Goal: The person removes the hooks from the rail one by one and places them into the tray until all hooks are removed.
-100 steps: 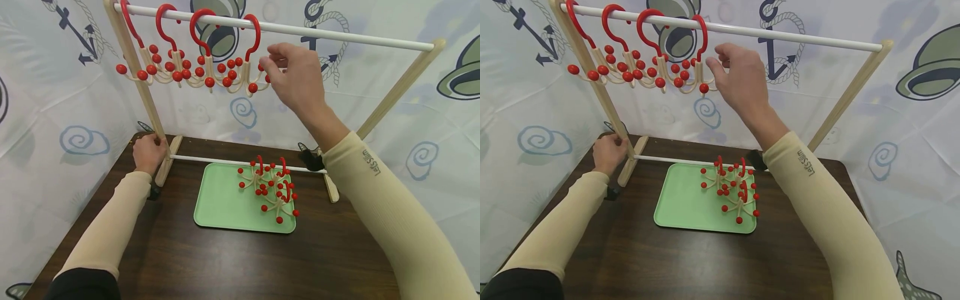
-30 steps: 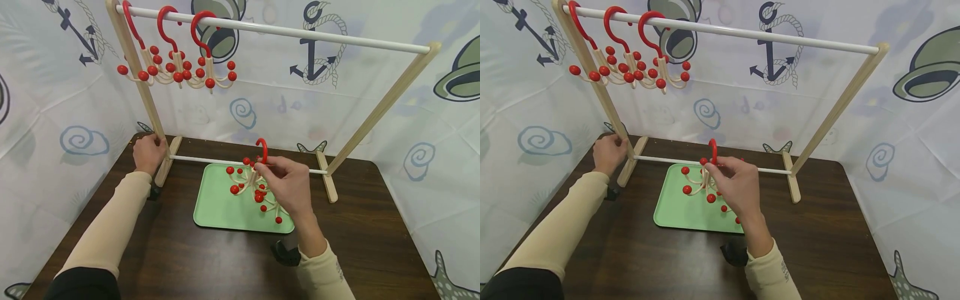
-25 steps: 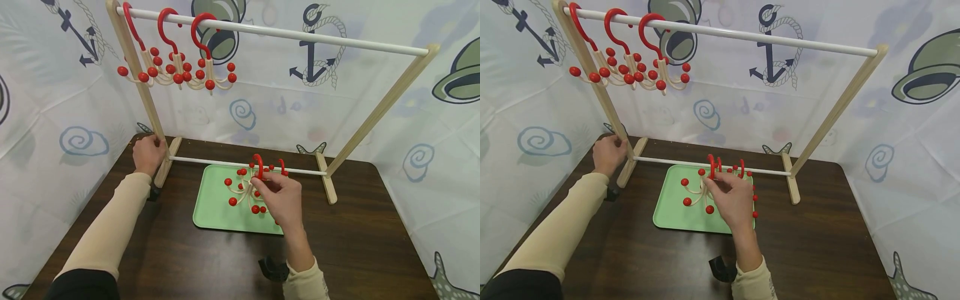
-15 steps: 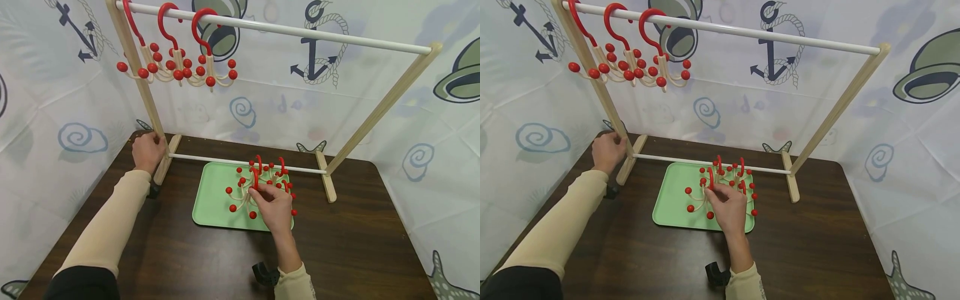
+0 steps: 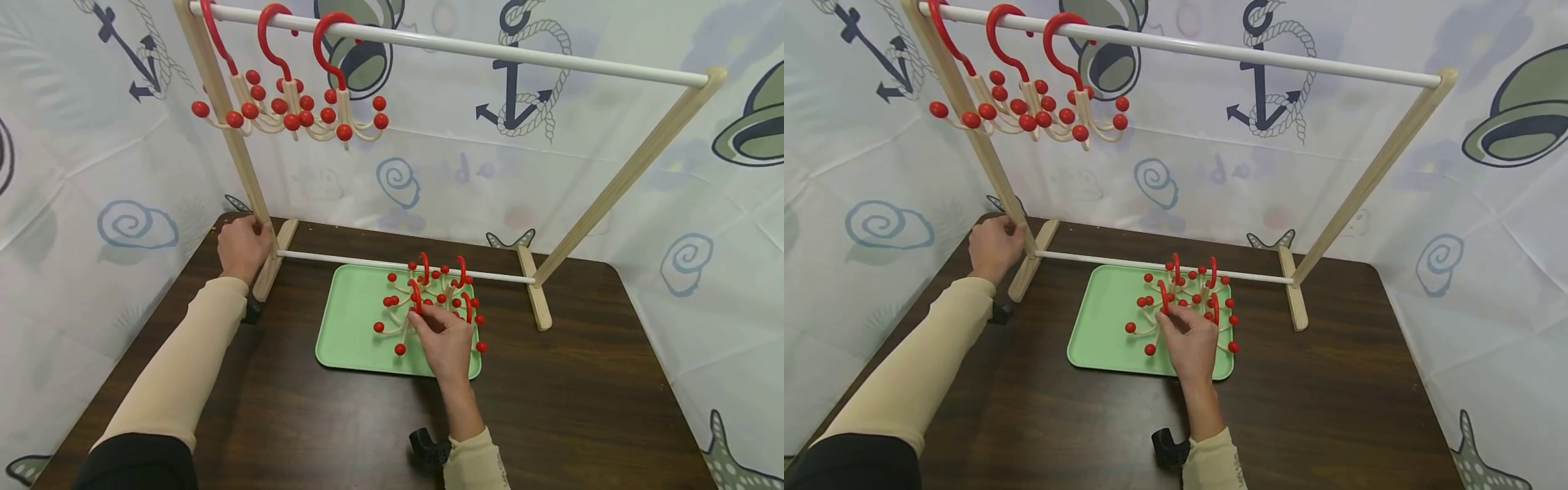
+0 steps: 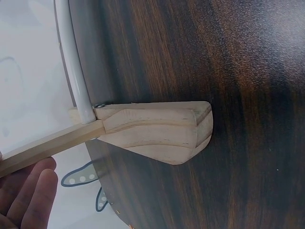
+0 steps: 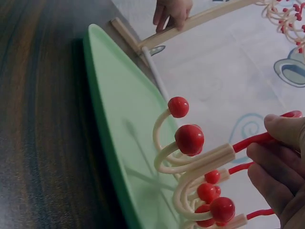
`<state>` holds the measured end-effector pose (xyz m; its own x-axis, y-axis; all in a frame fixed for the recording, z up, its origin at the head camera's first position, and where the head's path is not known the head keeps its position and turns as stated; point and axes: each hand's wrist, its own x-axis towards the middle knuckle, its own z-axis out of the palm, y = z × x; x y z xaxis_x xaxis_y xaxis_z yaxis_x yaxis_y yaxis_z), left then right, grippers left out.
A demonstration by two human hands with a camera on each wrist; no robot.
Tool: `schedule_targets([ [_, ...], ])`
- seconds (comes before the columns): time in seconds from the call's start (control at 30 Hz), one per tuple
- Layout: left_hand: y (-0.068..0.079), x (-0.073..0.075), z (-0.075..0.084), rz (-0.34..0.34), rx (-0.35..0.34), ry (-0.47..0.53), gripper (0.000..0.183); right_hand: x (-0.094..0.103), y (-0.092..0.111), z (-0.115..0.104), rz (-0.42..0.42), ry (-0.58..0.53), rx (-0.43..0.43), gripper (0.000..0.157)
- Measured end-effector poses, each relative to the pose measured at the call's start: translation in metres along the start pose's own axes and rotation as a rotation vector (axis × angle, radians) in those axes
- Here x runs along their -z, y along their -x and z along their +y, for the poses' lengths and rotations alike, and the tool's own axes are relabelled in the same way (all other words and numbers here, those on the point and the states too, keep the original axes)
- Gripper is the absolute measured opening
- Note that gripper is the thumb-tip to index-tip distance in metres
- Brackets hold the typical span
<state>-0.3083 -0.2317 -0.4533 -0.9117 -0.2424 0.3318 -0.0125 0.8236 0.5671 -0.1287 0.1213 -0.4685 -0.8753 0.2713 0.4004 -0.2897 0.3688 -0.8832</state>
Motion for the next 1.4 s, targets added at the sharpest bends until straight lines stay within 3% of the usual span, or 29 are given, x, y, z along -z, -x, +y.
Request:
schedule_targets([
  [0.37,0.001,0.003,0.003,0.000,0.001,0.002,0.031,0.003,0.002,0.007,-0.014,0.077,-0.003,0.020],
  [0.7,0.001,0.003,0.004,0.006,0.014,0.003,0.032,0.008,-0.001,0.005,-0.123,0.208,-0.118,0.023],
  [0.93,0.001,0.000,0.002,0.014,0.006,0.007,0.031,0.013,-0.001,-0.005,-0.142,0.159,-0.214,0.033],
  [1.07,0.001,0.000,0.002,0.017,0.006,0.014,0.031,0.023,-0.006,-0.029,-0.137,0.112,-0.262,0.038],
  [1.23,0.000,0.000,0.001,0.025,0.008,0.015,0.031,0.038,-0.015,-0.067,-0.123,0.105,-0.194,0.038],
  [1.4,0.000,-0.001,0.000,0.029,0.005,0.011,0.031,0.045,-0.030,-0.095,-0.120,0.075,0.005,0.029],
])
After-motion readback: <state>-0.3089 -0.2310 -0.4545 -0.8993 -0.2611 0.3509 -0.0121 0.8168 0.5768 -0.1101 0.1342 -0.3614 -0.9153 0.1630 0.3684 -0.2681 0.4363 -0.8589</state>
